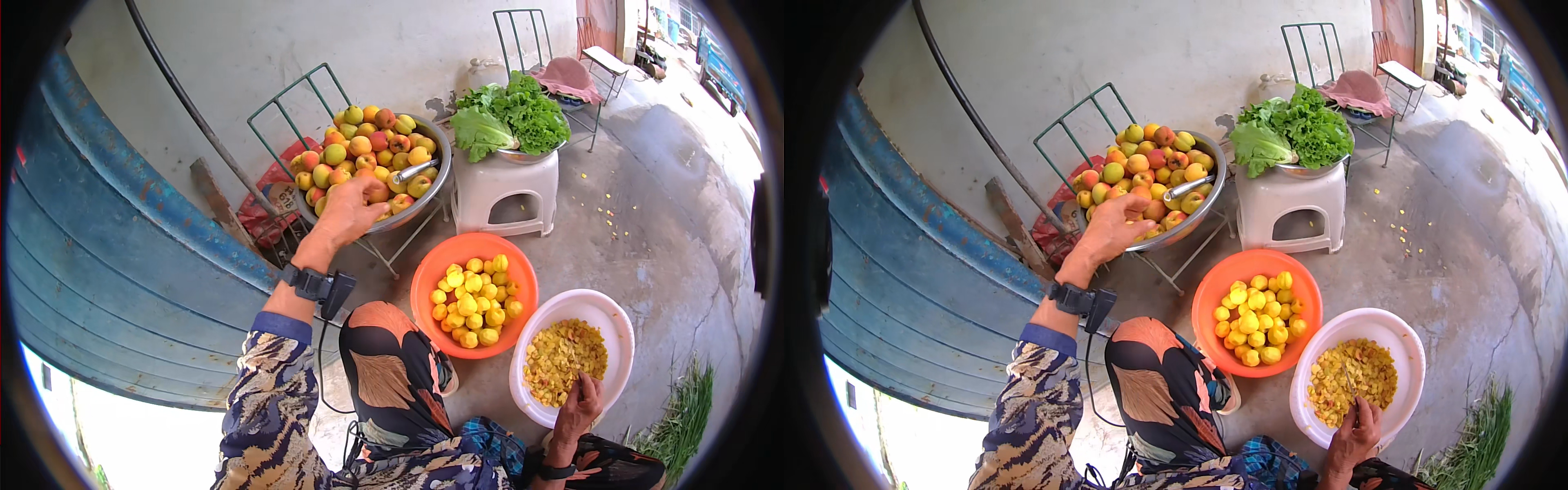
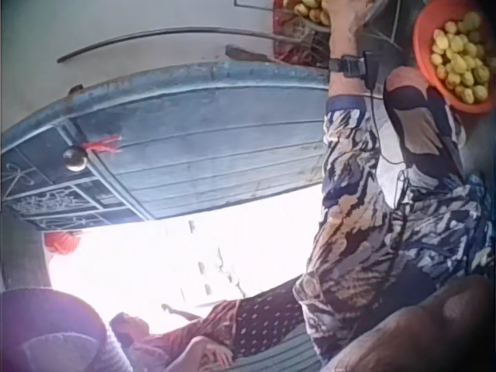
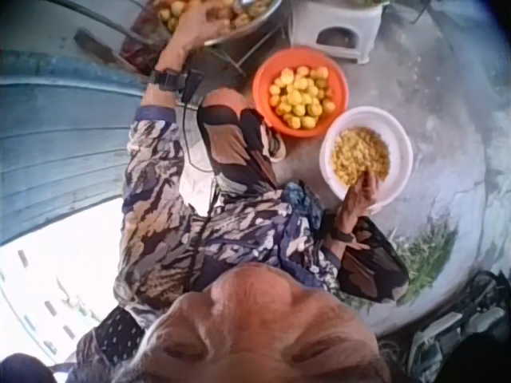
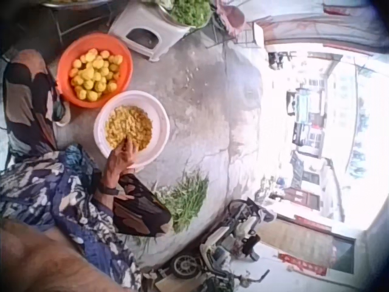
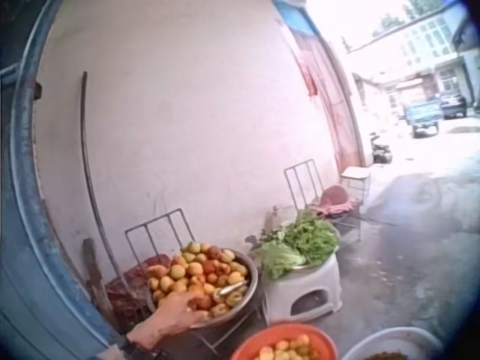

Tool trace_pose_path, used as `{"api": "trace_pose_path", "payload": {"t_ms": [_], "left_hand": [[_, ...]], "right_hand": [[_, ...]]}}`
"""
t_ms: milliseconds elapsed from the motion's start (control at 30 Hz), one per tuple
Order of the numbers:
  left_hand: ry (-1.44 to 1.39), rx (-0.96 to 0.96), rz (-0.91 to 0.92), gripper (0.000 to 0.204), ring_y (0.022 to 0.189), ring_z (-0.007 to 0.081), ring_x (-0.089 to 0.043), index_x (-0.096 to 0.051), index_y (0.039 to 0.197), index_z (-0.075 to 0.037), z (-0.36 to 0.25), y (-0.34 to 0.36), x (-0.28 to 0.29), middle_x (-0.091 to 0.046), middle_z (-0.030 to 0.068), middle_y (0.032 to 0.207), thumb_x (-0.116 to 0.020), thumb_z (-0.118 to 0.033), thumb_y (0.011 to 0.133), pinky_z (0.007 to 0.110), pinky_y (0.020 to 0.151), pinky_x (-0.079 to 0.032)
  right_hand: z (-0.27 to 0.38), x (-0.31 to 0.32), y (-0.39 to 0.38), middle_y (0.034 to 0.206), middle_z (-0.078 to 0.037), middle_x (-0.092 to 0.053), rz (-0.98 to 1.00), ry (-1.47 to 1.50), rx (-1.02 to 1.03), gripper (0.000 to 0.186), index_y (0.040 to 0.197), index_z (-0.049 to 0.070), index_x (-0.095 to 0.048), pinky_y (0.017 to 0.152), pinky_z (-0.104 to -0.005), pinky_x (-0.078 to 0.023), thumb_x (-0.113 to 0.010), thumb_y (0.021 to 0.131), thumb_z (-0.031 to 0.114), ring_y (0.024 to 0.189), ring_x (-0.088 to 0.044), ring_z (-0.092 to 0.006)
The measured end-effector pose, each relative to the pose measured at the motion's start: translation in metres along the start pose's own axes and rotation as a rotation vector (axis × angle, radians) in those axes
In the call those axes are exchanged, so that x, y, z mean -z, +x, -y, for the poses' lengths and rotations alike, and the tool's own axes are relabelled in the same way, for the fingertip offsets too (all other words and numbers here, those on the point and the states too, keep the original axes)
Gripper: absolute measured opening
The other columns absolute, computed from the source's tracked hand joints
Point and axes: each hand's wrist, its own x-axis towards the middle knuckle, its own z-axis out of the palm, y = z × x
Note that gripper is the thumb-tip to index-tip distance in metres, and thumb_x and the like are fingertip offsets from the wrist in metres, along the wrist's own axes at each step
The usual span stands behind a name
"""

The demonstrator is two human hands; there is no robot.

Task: Peeling and slicing small yellow and red fruits into a bowl.

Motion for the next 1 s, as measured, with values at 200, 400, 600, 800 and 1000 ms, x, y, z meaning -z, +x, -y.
{"api": "trace_pose_path", "payload": {"t_ms": [200,400,600,800,1000], "left_hand": [[0.089,0.147,-0.154,0.044,0.102,0.0221,-0.07,-0.064,0.122,0.007,0.044,0.014,0.046,-0.072,0.0188,0.111,-0.079,-0.012,0.085,0.033,0.089,-0.057],[0.295,-0.177,-0.237,0.04,0.093,0.026,-0.071,-0.068,0.118,0.001,0.054,0.054,0.007,-0.073,0.0157,0.102,-0.078,-0.007,0.08,0.036,0.083,-0.057],[0.267,0.095,-0.377,0.032,0.089,0.0342,-0.073,-0.071,0.1,0.002,0.079,0.066,0.043,-0.073,0.0217,0.091,-0.081,-0.02,0.078,0.043,0.079,-0.057],[0.518,0.358,-0.089,0.055,0.087,0.0331,-0.072,-0.071,0.084,0.004,0.088,0.062,0.045,-0.072,0.0241,0.089,-0.086,-0.047,0.073,0.043,0.078,-0.056],[0.38,0.46,-0.069,0.064,0.091,0.0307,-0.072,-0.071,0.096,0.008,0.098,0.049,0.048,-0.073,0.0252,0.097,-0.091,-0.045,0.066,0.037,0.08,-0.057]], "right_hand": [[-0.001,-0.008,0.0,0.095,-0.017,-0.066,0.025,0.011,0.018,0.018,0.105,-0.006,-0.071,0.076,-0.0357,-0.054,-0.064,0.088,-0.007,0.085,-0.067,-0.03],[0.009,-0.015,-0.002,0.094,-0.016,-0.066,0.034,-0.01,0.003,0.018,0.105,-0.005,-0.071,0.074,-0.0352,-0.053,-0.064,0.088,-0.007,0.083,-0.066,-0.0292],[0.009,-0.006,-0.002,0.095,-0.015,-0.066,-0.027,-0.01,-0.019,0.018,0.105,-0.005,-0.071,0.072,-0.0352,-0.052,-0.063,0.089,-0.007,0.082,-0.065,-0.028],[-0.012,-0.018,0.002,0.095,-0.016,-0.066,0.043,0.007,0.006,0.018,0.106,-0.005,-0.07,0.075,-0.0348,-0.052,-0.061,0.09,-0.006,0.084,-0.065,-0.029],[0.0,-0.016,0.006,0.094,-0.017,-0.066,0.048,0.061,-0.056,0.019,0.106,-0.006,-0.07,0.076,-0.0342,-0.051,-0.06,0.09,-0.008,0.084,-0.065,-0.0281]]}}
